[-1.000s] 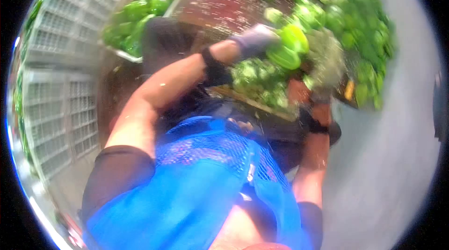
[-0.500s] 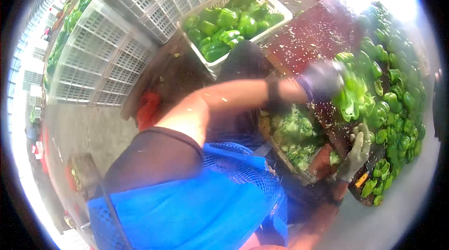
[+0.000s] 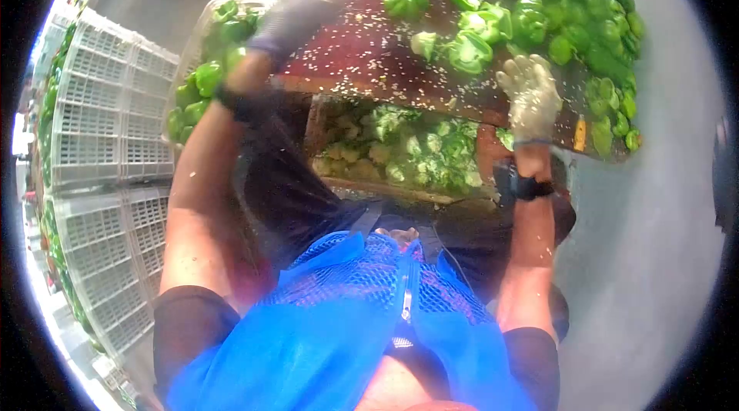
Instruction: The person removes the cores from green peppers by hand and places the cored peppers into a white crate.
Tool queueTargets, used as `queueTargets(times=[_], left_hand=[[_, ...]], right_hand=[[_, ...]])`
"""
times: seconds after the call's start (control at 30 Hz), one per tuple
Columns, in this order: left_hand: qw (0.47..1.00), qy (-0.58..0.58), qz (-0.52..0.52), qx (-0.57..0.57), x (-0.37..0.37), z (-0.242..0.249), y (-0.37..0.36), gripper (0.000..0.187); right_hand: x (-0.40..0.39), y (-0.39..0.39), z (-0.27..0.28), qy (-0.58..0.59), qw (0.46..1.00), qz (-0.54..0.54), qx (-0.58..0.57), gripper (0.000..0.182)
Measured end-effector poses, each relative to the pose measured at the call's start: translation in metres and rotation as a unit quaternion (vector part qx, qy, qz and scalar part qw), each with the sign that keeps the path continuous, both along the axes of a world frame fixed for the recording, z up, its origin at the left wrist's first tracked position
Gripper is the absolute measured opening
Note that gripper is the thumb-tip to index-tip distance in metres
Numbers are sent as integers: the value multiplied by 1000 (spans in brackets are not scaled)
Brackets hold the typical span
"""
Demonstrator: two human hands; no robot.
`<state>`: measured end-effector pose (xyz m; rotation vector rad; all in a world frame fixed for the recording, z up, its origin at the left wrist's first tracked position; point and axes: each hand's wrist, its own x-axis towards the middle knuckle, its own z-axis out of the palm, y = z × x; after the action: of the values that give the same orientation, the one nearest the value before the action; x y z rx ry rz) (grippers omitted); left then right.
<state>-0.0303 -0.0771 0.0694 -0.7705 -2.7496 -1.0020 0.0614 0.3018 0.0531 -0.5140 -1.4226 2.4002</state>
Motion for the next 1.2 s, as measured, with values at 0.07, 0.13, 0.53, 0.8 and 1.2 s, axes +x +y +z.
queueTargets(times=[0.07, 0.13, 0.53, 0.8, 1.2], left_hand=[[995, -88, 19, -37, 3, -8, 81, 26], [994, -110, -1, -18, 12, -15, 138, 31], [962, -30, 58, -265, -28, -85, 270, 16], [976, -5, 7, -216, -26, -91, 266, 20], [981, 33, -57, -183, 11, -96, 236, 33]], right_hand=[[-11, -5, -11, -82, 995, -8, 58, 26], [-33, 18, -56, -87, 991, 80, 67, 26], [-84, 34, -96, -178, 838, 187, 481, 69], [-112, 53, -133, -69, 705, 266, 654, 57], [-58, 27, -87, 38, 607, 319, 727, 60]])
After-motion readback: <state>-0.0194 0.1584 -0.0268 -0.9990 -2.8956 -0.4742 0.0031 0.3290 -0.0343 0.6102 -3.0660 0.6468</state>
